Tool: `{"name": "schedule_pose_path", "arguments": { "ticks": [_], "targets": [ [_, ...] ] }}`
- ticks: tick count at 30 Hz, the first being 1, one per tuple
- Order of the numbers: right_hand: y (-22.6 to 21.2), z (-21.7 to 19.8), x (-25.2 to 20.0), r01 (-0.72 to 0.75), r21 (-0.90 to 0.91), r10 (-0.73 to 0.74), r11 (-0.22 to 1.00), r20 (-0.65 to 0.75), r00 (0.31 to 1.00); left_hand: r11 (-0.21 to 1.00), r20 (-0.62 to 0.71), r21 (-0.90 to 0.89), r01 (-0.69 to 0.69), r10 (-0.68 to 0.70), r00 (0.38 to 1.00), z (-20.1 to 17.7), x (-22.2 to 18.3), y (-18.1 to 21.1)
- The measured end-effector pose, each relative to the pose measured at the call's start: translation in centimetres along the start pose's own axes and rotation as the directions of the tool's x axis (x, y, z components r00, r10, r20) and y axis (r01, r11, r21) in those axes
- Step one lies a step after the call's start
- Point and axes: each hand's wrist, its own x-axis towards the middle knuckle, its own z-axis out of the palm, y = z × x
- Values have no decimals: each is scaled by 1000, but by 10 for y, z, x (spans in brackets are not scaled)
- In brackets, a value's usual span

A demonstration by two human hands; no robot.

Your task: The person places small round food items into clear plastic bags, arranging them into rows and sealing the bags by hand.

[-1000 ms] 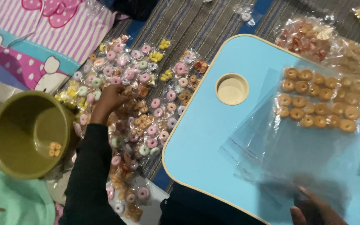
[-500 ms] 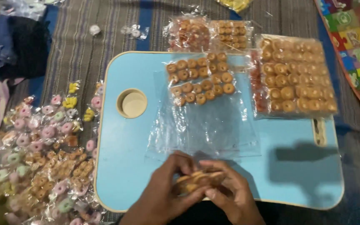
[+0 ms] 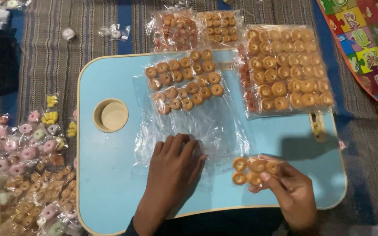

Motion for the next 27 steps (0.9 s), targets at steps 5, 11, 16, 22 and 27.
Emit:
{"name": "schedule_pose_path", "arguments": {
  "ticks": [5, 11, 16, 22, 27],
  "targets": [
    [-14, 14, 6, -223, -103, 244, 969, 297, 923, 1000, -86, 12, -15, 16, 996, -4, 0, 1],
    [-22, 25, 12, -251, -87, 265, 964, 368, 891, 989, -132, -125, 77, -94, 987, -13, -1, 13],
    [-29, 27, 10, -357, -30, 329, 933, 471, 818, 993, -184, -97, 71, -88, 979, -15, -3, 18],
    [-13, 36, 6, -381, 451, 218, 807, 372, 902, 996, -169, -67, 54, -65, 984, -18, -4, 20],
    [-19, 39, -9, -317, 311, 185, 896, 387, 903, 996, -169, -71, 55, -66, 983, -17, -4, 19]
  ]
}}
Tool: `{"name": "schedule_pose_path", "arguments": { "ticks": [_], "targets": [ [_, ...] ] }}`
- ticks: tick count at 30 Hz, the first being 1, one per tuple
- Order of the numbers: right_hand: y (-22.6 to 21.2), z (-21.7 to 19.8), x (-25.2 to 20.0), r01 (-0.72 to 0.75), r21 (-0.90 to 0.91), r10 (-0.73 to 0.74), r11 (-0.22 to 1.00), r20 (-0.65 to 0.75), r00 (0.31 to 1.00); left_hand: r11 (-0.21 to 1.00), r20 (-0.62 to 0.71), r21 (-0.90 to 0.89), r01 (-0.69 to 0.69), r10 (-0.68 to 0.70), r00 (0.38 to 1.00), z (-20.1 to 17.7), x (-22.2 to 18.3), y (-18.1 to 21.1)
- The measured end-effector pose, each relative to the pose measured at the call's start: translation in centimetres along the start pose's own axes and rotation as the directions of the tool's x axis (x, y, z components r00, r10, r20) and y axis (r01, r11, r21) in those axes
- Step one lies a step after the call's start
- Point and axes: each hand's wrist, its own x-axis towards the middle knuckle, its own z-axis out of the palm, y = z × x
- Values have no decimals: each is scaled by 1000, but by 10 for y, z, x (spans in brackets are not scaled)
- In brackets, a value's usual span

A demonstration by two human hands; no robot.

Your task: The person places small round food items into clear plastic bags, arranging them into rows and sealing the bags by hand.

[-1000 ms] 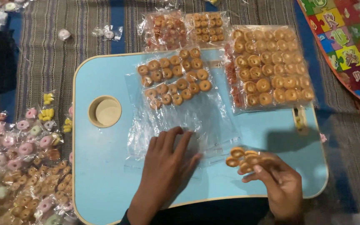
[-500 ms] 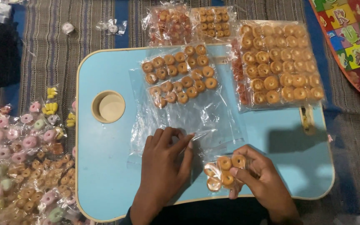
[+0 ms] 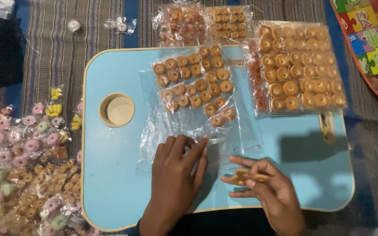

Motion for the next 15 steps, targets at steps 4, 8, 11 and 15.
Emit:
{"name": "schedule_pose_path", "arguments": {
  "ticks": [4, 8, 11, 15],
  "targets": [
    [8, 21, -2, 98, -430, -203, 898, -205, 958, 999, -47, -3, -37, 37, 998, 0, 1, 2],
    [6, 51, 17, 152, -438, -286, 886, -258, 923, 997, -82, 33, -64, 66, 994, 0, 0, 4],
    [-2, 61, 29, 38, -518, -135, 855, -152, 979, 996, -94, 56, -67, 73, 993, -1, 0, 5],
    [9, 57, 25, 372, -893, -641, 251, 135, 756, 996, -93, 17, -88, 89, 992, -4, -1, 3]
  ]
}}
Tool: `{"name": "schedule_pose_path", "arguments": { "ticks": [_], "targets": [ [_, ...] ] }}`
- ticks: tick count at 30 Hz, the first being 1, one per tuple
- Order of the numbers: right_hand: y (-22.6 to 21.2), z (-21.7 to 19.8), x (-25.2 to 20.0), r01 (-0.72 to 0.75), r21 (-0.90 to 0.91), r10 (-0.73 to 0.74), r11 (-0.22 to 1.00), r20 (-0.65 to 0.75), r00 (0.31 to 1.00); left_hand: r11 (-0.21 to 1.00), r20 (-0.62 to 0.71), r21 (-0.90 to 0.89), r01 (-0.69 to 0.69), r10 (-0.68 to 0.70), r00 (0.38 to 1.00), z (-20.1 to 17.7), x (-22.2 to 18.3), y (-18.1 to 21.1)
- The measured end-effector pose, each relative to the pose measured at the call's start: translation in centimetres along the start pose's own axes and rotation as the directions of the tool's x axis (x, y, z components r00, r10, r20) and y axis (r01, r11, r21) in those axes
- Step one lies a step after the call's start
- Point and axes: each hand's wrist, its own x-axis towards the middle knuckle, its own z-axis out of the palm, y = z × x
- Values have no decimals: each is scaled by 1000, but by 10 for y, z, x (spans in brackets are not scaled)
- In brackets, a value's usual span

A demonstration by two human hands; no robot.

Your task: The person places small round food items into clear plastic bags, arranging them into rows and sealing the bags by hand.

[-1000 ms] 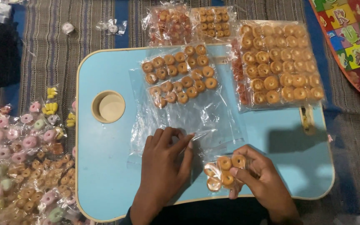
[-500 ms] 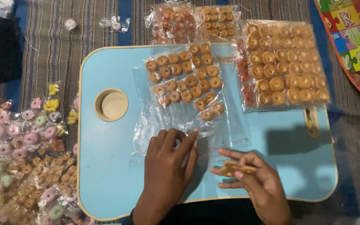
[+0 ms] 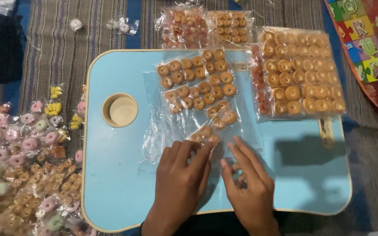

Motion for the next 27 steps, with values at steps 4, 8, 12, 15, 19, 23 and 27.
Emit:
{"name": "schedule_pose_path", "arguments": {
  "ticks": [4, 8, 12, 15, 19, 23, 27],
  "targets": [
    [7, 0, 1, 425, -256, -414, 868, 99, 905, 999, -13, -32, -25, 25, 1000, -2, 1, -2],
    [13, 8, 10, 670, -233, -578, 705, 359, 733, 993, -51, -109, -35, 29, 998, -3, 4, 1],
    [21, 20, 23, 648, -274, -569, 710, 320, 758, 983, -15, -171, -68, 67, 998, 10, -6, -14],
    [20, 21, 35, 591, -301, -493, 748, 346, 799, 980, -2, -177, -87, 88, 996, 13, -8, -17],
    [21, 23, 31, 505, -395, -390, 768, 337, 857, 978, 5, -166, -124, 127, 992, 16, -12, -21],
    [12, 23, 31, 482, -459, -342, 747, 357, 869, 979, -10, -167, -119, 119, 993, 20, -12, -19],
    [15, 24, 33, 486, -403, -365, 776, 342, 866, 978, -20, -155, -140, 139, 990, 20, -10, -19]
  ]
}}
